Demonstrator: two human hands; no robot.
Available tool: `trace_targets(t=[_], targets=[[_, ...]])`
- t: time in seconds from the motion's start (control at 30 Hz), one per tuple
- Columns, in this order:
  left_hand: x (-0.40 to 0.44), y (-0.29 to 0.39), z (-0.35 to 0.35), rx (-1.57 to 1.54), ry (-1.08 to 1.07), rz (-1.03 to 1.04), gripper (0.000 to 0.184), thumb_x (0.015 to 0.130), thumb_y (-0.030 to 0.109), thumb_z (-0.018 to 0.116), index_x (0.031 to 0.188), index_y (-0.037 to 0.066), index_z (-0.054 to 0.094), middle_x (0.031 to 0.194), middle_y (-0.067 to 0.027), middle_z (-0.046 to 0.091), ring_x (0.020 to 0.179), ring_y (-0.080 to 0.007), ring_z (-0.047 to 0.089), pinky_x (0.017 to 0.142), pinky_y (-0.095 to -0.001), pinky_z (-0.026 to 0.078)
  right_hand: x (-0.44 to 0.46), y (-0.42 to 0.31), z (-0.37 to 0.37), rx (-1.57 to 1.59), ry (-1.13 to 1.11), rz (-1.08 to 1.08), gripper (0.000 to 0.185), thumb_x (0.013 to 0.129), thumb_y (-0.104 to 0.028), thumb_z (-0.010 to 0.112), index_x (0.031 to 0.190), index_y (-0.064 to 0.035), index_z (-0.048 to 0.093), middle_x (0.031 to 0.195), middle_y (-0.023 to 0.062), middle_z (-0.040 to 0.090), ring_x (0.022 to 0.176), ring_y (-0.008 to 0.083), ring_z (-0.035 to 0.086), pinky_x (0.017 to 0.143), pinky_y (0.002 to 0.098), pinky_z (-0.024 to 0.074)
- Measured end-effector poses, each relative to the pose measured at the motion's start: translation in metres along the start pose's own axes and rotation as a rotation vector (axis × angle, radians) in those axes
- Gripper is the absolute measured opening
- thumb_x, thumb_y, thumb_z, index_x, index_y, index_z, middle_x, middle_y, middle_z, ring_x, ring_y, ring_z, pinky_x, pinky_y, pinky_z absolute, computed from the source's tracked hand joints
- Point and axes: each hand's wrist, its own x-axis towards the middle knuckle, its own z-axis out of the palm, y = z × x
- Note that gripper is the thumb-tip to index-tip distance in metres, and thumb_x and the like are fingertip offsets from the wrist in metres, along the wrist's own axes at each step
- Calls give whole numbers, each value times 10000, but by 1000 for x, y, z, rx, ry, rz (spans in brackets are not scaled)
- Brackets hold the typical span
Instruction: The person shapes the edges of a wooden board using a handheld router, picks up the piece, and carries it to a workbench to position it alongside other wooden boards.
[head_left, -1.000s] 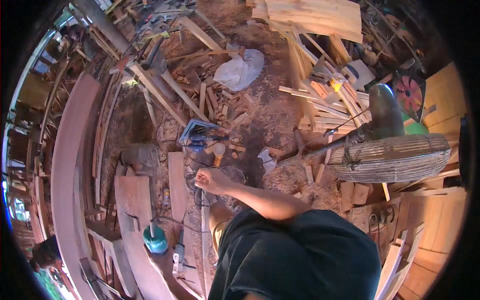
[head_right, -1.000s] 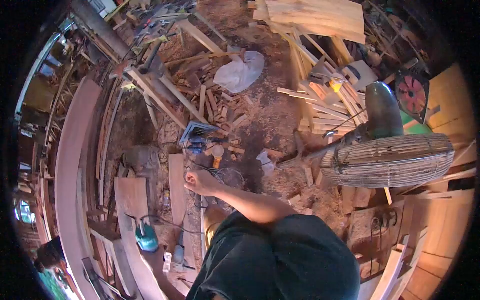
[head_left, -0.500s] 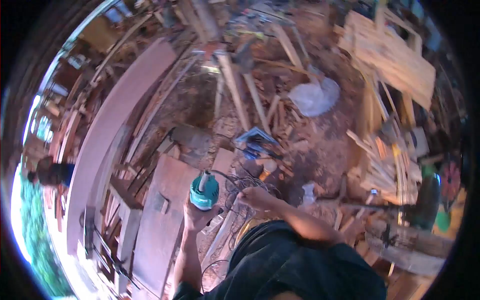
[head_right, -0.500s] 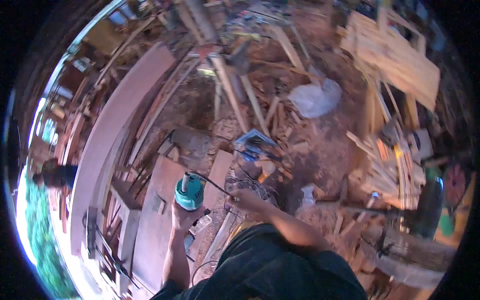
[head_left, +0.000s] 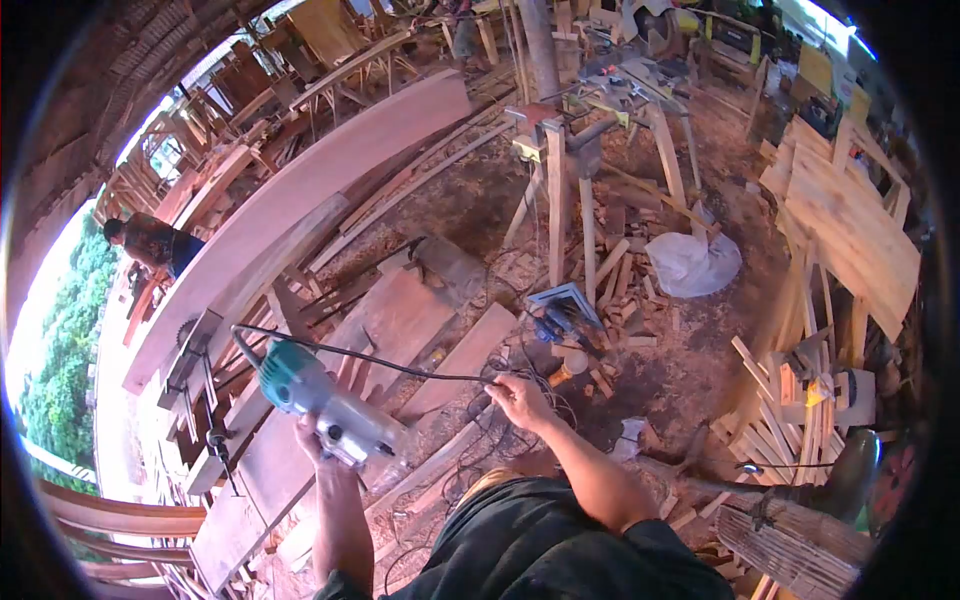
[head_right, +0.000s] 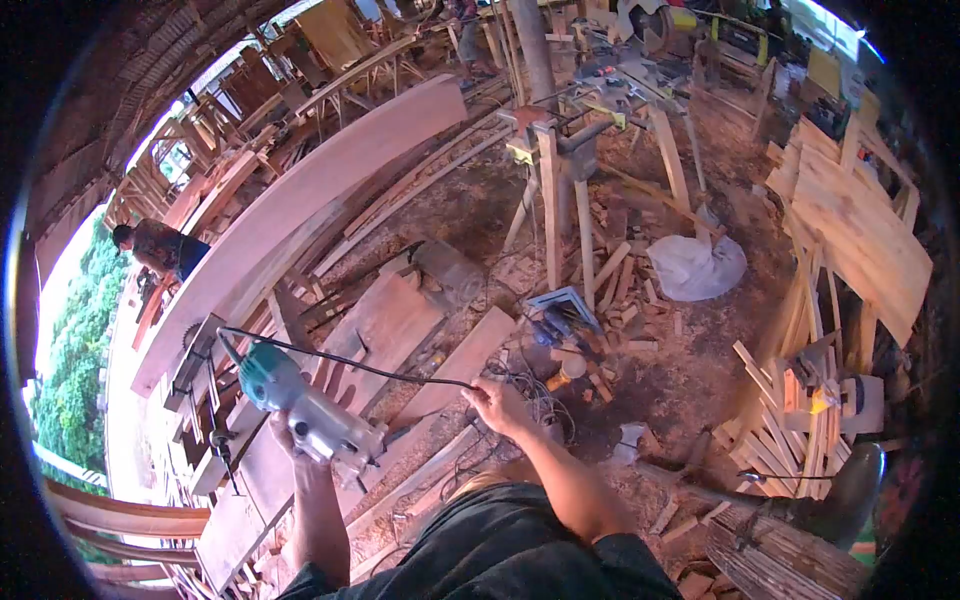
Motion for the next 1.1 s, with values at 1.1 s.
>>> trace_targets(t=[1.1], targets=[[-375,63,-107,705,1634,1076,371,865,277,778,1091,22,630,1016,-47,655,893,-161,618,773,-308,531,-234,-143,226,42,-1637,-451,261,963,-282,655,1075,-48,622,869,188,693,755,330,694,688,446,534]])
